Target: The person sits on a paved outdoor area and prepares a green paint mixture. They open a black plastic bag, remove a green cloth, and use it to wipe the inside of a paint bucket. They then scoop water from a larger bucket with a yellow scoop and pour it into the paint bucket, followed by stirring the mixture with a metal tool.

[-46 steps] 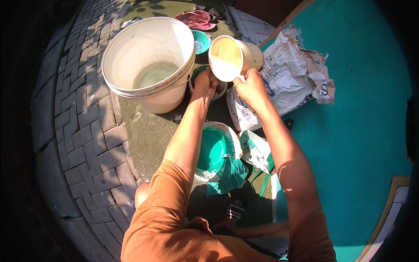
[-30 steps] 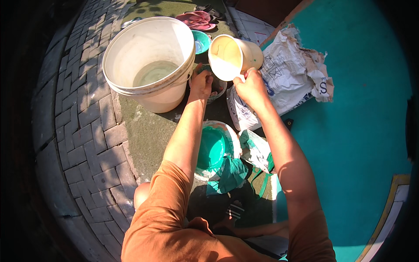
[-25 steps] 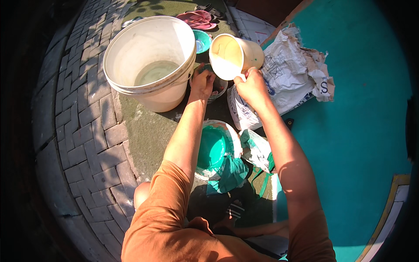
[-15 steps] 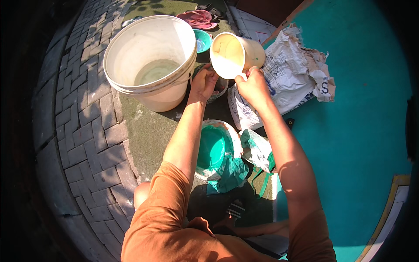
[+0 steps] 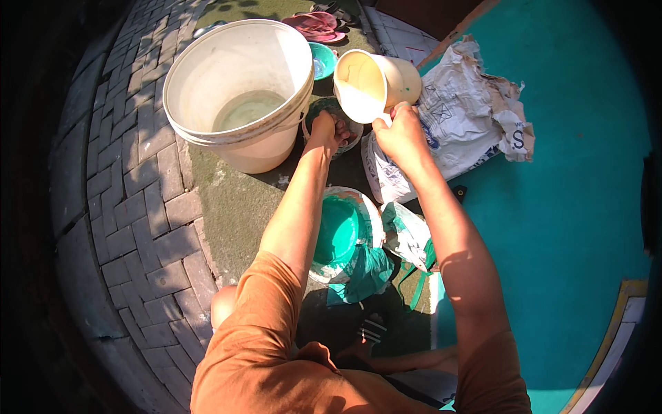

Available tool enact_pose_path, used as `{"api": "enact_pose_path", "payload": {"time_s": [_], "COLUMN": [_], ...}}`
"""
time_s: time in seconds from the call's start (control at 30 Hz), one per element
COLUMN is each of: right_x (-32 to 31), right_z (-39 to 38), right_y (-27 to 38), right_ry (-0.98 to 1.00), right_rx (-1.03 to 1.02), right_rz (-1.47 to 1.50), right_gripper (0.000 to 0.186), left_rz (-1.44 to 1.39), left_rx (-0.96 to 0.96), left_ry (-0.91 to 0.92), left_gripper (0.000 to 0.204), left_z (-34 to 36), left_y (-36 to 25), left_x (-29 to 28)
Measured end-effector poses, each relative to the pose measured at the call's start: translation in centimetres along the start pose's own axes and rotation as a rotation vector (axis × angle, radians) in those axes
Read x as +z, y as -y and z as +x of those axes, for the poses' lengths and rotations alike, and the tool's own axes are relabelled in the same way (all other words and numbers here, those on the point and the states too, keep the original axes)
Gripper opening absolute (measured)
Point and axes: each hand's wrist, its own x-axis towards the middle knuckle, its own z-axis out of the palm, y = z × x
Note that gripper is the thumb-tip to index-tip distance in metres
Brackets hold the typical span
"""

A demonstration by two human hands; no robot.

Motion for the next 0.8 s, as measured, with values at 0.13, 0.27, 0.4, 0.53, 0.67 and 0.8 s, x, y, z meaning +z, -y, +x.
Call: {"api": "enact_pose_path", "payload": {"time_s": [0.13, 0.27, 0.4, 0.53, 0.67, 0.8], "right_x": [-0.4, 0.2, -0.3, -0.2, -1.1, -2.7], "right_z": [-0.5, -0.7, -0.6, -0.2, 1.1, 0.9], "right_y": [0.7, 3.8, 0.8, 2.2, -0.4, 0.9], "right_ry": [0.052, 0.076, 0.029, 0.021, 0.059, 0.283], "right_rx": [0.036, -0.004, 0.012, 0.002, 0.083, 0.289], "right_rz": [-0.022, 0.035, -0.024, 0.000, 0.077, 0.519], "right_gripper": [0.039, 0.040, 0.038, 0.035, 0.025, 0.025], "left_rz": [0.210, 0.018, 0.206, 0.271, 0.356, 0.843], "left_rx": [-0.008, 0.074, 0.051, 0.161, 0.083, 0.371], "left_ry": [0.093, 0.062, -0.038, -0.031, -0.144, -0.123], "left_gripper": [0.028, 0.016, 0.014, 0.020, 0.016, 0.020], "left_z": [-0.2, 2.9, -0.6, 1.7, 0.1, 0.7], "left_y": [0.1, -1.8, -1.1, -2.1, -1.9, -0.9], "left_x": [1.5, -1.8, 2.7, 0.1, 1.8, -1.4]}}
